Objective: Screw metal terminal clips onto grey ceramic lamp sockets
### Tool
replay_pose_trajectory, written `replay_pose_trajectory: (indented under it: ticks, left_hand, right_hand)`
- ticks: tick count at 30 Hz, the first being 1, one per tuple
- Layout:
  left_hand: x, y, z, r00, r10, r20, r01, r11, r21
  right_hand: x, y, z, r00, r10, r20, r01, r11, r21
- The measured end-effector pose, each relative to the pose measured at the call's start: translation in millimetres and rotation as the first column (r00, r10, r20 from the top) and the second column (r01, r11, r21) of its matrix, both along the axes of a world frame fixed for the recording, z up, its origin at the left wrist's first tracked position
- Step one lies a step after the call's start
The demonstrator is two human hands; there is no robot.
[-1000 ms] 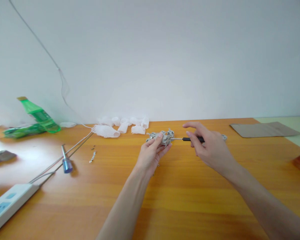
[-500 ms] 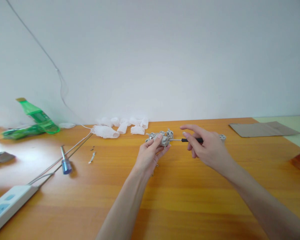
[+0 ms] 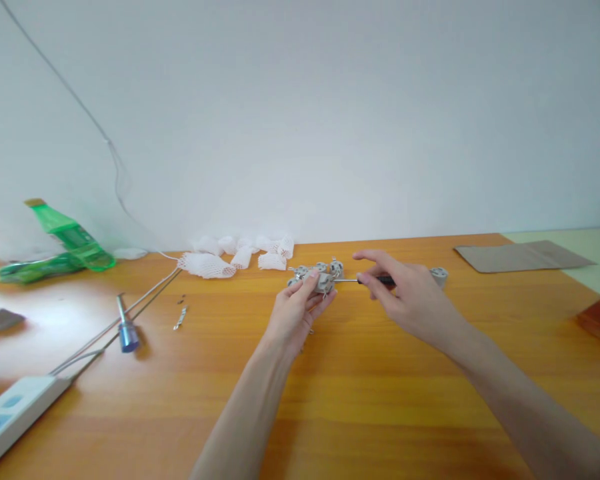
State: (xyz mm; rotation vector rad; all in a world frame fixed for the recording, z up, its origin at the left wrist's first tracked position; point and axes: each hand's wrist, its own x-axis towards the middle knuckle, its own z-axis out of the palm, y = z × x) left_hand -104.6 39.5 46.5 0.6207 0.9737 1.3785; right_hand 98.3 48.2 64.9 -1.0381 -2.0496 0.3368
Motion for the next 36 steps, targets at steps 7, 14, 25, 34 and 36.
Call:
replay_pose_trajectory:
  ticks: [7, 14, 25, 34, 36]
  left_hand:
    - [-0.4, -0.3, 2.5, 1.000, -0.001, 0.011, 0.001, 1.000, 0.000]
    - [0.0, -1.5, 4.3, 0.999, -0.013, 0.029, 0.012, 0.999, 0.036]
    - [1.9, -1.6, 1.0, 0.999, -0.002, 0.032, 0.002, 1.000, 0.025]
    - [0.7, -0.7, -0.4, 1.000, 0.001, 0.016, -0.002, 0.999, 0.032]
    - [4.1, -1.6, -2.9, 1.000, -0.013, 0.024, 0.012, 0.999, 0.040]
  right_hand:
    - [-1.2, -4.4, 2.8, 0.999, 0.002, -0.035, -0.002, 1.000, -0.009]
    - [-1.2, -3.1, 3.5, 0.999, 0.038, -0.007, -0.037, 0.997, 0.065]
    - [-5.1, -5.5, 2.0, 0.996, -0.077, -0.040, 0.074, 0.994, -0.081]
    - [-3.0, -5.3, 1.6, 0.995, 0.006, -0.100, -0.004, 1.000, 0.022]
    - [-2.2, -5.4, 1.4, 0.996, -0.066, -0.054, 0.065, 0.998, -0.017]
